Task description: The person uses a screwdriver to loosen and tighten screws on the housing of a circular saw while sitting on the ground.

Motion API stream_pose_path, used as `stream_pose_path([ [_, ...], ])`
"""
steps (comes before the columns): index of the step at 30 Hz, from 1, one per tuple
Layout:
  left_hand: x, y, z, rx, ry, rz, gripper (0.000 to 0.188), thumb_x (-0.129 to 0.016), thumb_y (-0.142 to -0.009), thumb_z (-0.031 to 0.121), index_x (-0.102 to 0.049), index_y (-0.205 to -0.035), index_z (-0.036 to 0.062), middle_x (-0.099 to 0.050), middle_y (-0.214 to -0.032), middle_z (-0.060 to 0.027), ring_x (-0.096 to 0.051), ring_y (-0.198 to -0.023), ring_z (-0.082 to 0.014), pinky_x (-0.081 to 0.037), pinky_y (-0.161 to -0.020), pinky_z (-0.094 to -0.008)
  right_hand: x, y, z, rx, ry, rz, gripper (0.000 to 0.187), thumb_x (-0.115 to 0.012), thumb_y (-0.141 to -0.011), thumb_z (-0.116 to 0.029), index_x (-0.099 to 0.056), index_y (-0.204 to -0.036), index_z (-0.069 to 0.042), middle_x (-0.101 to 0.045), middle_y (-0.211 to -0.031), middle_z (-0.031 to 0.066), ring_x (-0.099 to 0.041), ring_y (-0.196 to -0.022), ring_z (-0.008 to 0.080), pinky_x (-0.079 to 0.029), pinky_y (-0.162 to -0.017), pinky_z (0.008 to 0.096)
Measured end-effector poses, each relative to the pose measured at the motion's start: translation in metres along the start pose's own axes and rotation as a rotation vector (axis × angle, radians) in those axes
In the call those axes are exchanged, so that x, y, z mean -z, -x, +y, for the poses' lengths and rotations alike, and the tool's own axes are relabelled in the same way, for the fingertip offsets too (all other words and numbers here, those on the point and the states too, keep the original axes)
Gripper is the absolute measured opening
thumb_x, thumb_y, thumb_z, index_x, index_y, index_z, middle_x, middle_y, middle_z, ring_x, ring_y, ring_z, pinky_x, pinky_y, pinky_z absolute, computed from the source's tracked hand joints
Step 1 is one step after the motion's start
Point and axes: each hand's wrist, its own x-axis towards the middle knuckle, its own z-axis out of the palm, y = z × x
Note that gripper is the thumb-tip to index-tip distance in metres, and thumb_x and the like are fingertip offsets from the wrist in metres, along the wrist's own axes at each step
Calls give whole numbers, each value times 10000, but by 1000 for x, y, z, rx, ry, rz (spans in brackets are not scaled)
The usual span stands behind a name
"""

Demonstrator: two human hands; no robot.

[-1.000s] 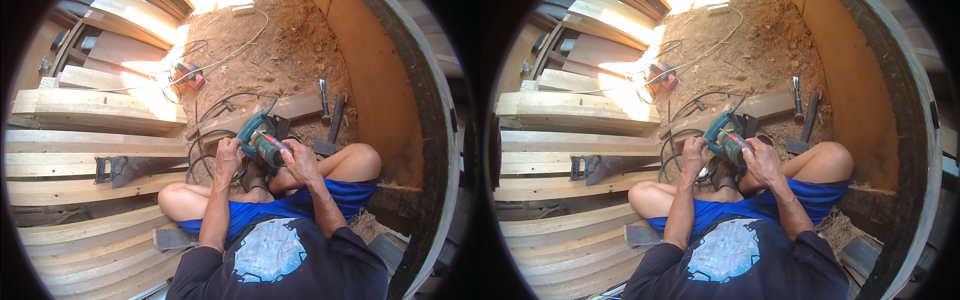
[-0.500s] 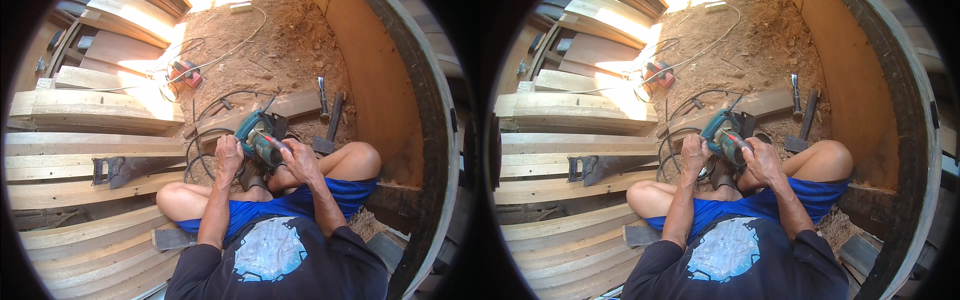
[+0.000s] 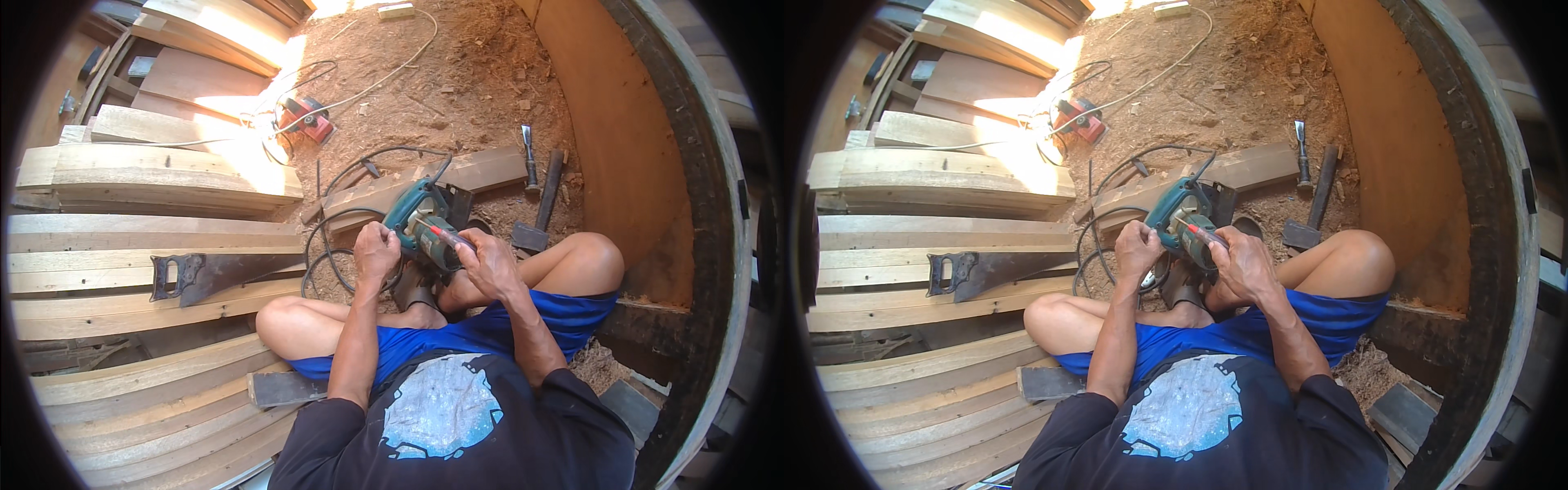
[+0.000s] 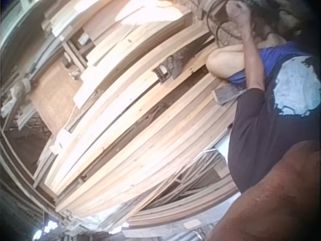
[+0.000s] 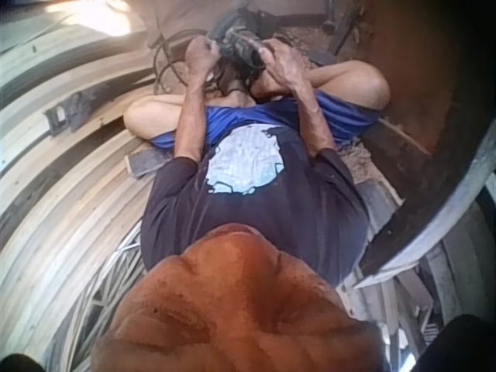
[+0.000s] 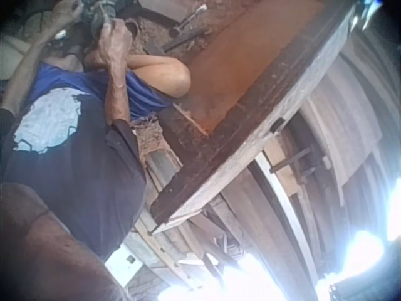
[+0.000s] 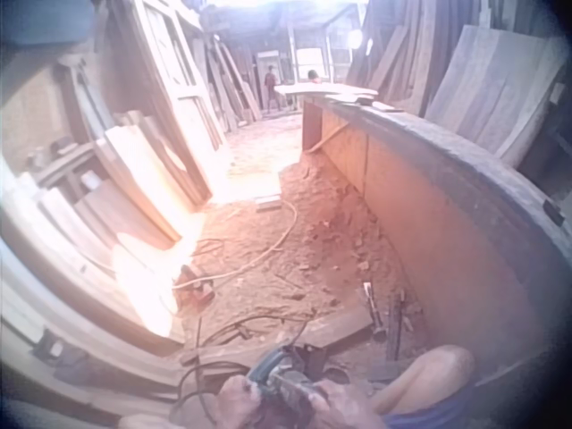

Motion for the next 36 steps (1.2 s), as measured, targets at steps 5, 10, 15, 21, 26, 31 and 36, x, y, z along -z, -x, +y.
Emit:
stream_pose_path([
  [5,4,-3,-1,185,114,-32,283,-798,-845,149,-620,-1025,23,-699,-914,-160,-721,-840,-307,-574,-761,-436,-3,-2,9,27,10,8,364,-638,-971,-272,-688,-1212,-4,-742,-1024,246,-731,-982,404,-565,-865,467],
  [10,6,-4,-1,289,422,-94,395,-777,-895,113,-628,-1244,2,-757,-1078,-190,-766,-959,-252,-608,-849,-367,-5,2,1,38,1,-74,410,-620,-951,-302,-655,-1267,-42,-733,-1102,261,-697,-1039,462,-539,-924,535],
  [15,15,-8,19,253,320,-176,335,-737,-936,58,-639,-1247,-20,-782,-1051,-165,-769,-967,-201,-606,-873,-334,-6,6,3,58,47,-123,391,-620,-952,-301,-645,-1269,-73,-736,-1083,252,-696,-1022,471,-535,-916,555],
  [21,7,-5,1,188,367,-112,342,-746,-921,89,-656,-1231,-22,-781,-1022,-188,-776,-930,-222,-611,-840,-347,-7,6,-6,52,65,-153,398,-613,-950,-272,-646,-1297,-80,-737,-1065,254,-697,-1004,473,-535,-909,557],
  [26,0,-10,-21,343,645,-261,405,-634,-974,17,-578,-1365,-70,-746,-1155,-192,-737,-1048,-215,-594,-927,-334,-18,8,-5,133,4,-148,409,-592,-957,-231,-643,-1335,-82,-737,-1055,255,-704,-988,462,-540,-891,551],
  [31,2,-11,-19,548,1019,-399,460,-517,-1011,-54,-476,-1467,-100,-693,-1261,-178,-693,-1129,-199,-571,-987,-312,-20,7,-13,30,2,-190,392,-608,-956,-174,-682,-1324,-60,-737,-1177,223,-716,-1084,405,-563,-936,474],
  [36,-1,-10,-25,508,963,-395,454,-527,-1034,-41,-468,-1484,-63,-692,-1266,-149,-698,-1114,-177,-602,-964,-328,-32,6,-10,123,-48,-137,403,-575,-963,-218,-656,-1333,-81,-741,-1063,254,-713,-1001,449,-549,-890,528],
])
